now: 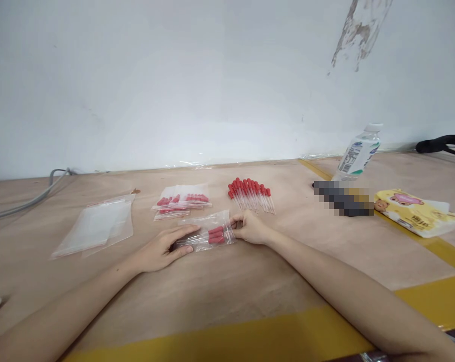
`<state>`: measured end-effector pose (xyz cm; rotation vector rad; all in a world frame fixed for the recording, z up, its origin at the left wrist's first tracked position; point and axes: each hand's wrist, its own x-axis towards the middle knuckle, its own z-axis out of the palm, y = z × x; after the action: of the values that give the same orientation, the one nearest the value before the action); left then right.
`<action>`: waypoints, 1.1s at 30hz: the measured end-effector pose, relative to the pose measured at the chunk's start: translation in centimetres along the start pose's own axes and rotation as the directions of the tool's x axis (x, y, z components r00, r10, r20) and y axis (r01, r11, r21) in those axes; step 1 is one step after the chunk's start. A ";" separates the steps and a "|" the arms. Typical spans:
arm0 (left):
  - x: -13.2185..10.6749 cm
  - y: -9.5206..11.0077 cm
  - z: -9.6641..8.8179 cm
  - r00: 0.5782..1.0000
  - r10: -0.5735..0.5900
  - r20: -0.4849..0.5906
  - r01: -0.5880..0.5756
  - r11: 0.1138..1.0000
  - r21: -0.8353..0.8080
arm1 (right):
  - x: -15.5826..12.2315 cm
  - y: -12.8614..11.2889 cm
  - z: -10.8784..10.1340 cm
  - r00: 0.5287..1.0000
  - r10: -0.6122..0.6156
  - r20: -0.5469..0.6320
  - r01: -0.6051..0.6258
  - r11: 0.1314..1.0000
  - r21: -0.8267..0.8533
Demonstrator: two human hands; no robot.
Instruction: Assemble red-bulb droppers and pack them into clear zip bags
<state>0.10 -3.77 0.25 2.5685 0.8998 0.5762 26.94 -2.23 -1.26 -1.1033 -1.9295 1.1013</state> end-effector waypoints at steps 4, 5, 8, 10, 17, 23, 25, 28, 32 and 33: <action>0.0 0.1 -0.1 1.000 -0.004 -0.001 0.004 1.000 0.013 | 0.0 0.0 0.0 0.998 -0.067 -0.012 0.067 0.996 -0.062; 0.1 0.1 -0.1 1.000 0.003 -0.001 -0.003 1.000 0.015 | 0.0 0.0 -0.1 0.997 -0.083 0.005 0.083 0.992 -0.092; 0.1 0.0 0.0 0.999 0.031 0.006 -0.031 0.999 0.015 | 0.4 0.0 -1.1 0.993 -0.083 -0.086 0.058 0.964 -0.258; 0.1 -0.1 0.1 0.999 0.039 0.013 -0.040 0.999 0.017 | 1.0 0.0 -2.2 0.958 -0.098 -0.268 -0.027 0.904 -0.427; 0.0 -0.3 0.1 0.999 0.010 0.030 -0.011 1.000 0.016 | 6.0 -0.5 -4.6 0.755 -0.021 -0.655 -0.464 0.689 -0.557; 0.1 0.0 0.0 0.999 0.024 0.037 -0.025 0.999 0.022 | 8.7 -1.1 -4.5 0.690 0.185 -0.699 -0.634 0.620 -0.462; 0.1 0.0 0.0 0.999 0.024 0.037 -0.025 0.999 0.023 | 9.0 -1.1 -4.6 0.679 0.214 -0.702 -0.647 0.627 -0.434; 0.1 -0.1 0.1 0.999 0.020 0.041 -0.021 0.999 0.025 | 9.1 -1.1 -4.8 0.670 0.274 -0.690 -0.657 0.651 -0.380; 0.1 -0.1 0.1 0.999 0.038 0.032 -0.039 0.999 0.027 | 8.6 -1.0 -5.1 0.689 0.319 -0.651 -0.617 0.729 -0.296; 0.1 -0.1 0.0 0.999 0.043 0.029 -0.044 0.999 0.029 | 8.3 -1.0 -5.2 0.704 0.313 -0.638 -0.587 0.762 -0.274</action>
<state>0.14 -3.63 0.19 2.6218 0.8510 0.5406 27.25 6.67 2.96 -2.0179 -1.4745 0.4273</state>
